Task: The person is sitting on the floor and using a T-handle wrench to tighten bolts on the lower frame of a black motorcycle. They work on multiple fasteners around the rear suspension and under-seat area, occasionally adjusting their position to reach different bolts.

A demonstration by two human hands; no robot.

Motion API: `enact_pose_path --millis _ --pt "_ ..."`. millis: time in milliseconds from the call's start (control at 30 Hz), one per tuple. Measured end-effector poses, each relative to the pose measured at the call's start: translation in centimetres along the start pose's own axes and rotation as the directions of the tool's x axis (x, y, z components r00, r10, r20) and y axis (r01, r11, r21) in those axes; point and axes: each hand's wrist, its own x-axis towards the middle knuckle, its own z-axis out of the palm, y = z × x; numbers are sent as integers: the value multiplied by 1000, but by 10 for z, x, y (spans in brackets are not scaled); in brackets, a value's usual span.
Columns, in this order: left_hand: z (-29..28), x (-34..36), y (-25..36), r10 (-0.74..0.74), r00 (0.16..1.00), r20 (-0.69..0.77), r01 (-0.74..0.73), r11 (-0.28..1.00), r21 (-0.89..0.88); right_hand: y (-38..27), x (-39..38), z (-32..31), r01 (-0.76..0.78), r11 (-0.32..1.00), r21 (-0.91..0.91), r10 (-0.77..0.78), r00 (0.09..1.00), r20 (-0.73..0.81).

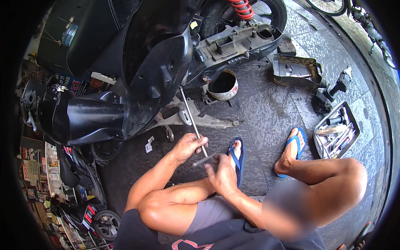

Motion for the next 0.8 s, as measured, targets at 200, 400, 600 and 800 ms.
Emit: enact_pose_path --millis 200,400,600,800 --pt "4 -1 11 11 1000 -22 -10 999 33 -3 21 11 -582 617 530 508 809 295" --pt "2 0 6 29 998 -55 -29 1000 -1 16 17 10 -668 637 385 519 741 426" --pt "1 6 4 -11 997 -82 17 998 69 -19 19 -7 358 868 -344 -367 929 42" --pt "3 4 16 13 994 -104 -7 999 53 5 32 9 -779 -166 605 254 559 790"
